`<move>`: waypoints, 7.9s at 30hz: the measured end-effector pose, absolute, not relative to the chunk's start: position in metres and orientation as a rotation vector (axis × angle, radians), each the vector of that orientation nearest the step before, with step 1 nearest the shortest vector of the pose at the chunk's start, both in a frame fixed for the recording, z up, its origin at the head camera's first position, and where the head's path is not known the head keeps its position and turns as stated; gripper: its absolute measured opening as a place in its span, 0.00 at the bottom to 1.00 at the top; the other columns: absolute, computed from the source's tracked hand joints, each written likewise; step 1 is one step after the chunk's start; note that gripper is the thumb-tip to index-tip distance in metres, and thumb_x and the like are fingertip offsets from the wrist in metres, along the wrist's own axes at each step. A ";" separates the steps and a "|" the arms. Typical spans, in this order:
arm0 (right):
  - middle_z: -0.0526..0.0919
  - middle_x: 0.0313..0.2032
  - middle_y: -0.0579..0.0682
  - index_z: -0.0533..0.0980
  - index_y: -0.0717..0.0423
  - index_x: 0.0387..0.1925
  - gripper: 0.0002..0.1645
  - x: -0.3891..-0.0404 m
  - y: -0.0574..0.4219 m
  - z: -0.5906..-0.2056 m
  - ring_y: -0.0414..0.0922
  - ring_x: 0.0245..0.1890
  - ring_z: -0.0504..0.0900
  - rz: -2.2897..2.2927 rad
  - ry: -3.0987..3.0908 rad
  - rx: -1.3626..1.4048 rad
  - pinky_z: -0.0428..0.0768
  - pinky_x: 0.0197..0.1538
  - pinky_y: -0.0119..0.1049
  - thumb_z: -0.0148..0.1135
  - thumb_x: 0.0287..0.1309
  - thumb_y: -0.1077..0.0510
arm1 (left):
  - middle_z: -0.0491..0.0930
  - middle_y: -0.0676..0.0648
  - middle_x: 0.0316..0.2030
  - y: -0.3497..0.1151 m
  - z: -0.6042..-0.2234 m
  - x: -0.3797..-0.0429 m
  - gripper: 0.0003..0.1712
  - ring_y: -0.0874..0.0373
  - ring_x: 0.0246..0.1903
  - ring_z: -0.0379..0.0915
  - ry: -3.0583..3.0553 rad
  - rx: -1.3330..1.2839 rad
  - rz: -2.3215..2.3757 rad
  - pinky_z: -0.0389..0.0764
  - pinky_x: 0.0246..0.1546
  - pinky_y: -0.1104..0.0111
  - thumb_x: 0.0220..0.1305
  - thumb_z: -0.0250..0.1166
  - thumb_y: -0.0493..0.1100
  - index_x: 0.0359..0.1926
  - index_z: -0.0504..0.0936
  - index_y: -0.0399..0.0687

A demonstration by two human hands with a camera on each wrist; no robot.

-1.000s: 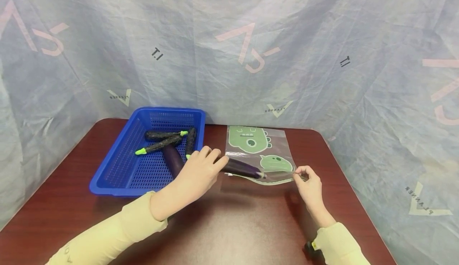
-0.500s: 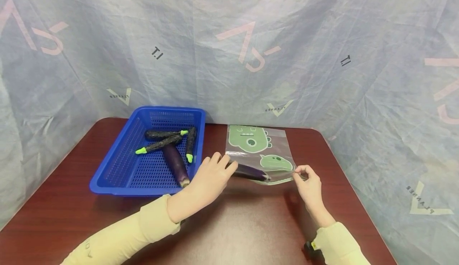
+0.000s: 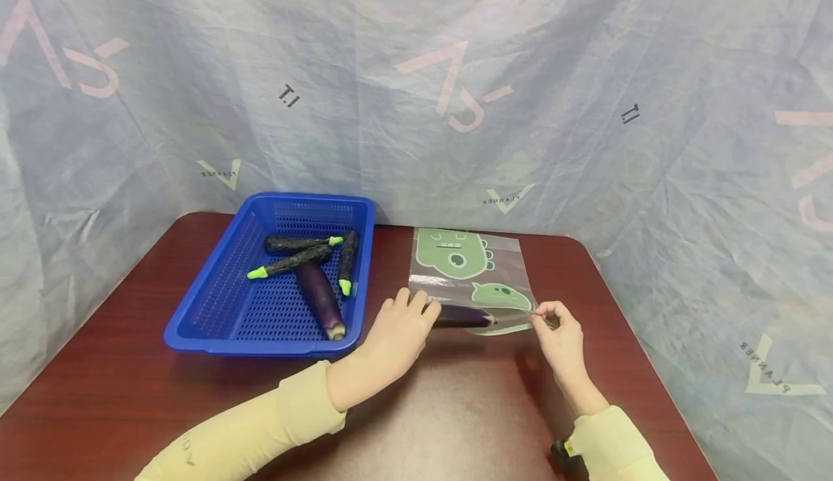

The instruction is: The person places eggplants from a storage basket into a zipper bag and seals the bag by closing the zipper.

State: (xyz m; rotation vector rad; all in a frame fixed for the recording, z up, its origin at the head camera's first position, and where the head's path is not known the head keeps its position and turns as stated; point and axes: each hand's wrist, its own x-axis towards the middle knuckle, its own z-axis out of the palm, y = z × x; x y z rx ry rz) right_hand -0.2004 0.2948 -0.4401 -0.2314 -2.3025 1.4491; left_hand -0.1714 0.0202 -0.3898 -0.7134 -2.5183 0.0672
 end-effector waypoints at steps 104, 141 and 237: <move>0.73 0.24 0.42 0.76 0.52 0.23 0.17 -0.206 0.296 -0.457 0.34 0.26 0.69 0.775 -2.365 0.486 0.65 0.32 0.19 0.64 0.34 0.75 | 0.71 0.47 0.42 0.041 -0.441 -0.171 0.10 0.53 0.35 0.73 -2.658 -1.083 0.001 0.75 0.18 0.68 0.58 0.63 0.39 0.41 0.77 0.55; 0.73 0.24 0.42 0.76 0.52 0.24 0.16 -0.208 0.292 -0.455 0.33 0.26 0.68 0.889 -2.387 0.398 0.67 0.30 0.19 0.64 0.36 0.75 | 0.70 0.48 0.44 0.067 -0.442 -0.175 0.09 0.55 0.39 0.71 -2.699 -0.992 0.110 0.75 0.24 0.68 0.63 0.59 0.44 0.44 0.75 0.59; 0.73 0.24 0.41 0.77 0.49 0.27 0.14 -0.208 0.301 -0.450 0.35 0.26 0.69 0.942 -2.433 0.433 0.68 0.32 0.19 0.70 0.43 0.69 | 0.74 0.52 0.40 0.101 -0.453 -0.188 0.11 0.62 0.33 0.72 -2.371 -1.097 0.416 0.74 0.21 0.73 0.65 0.55 0.45 0.37 0.85 0.62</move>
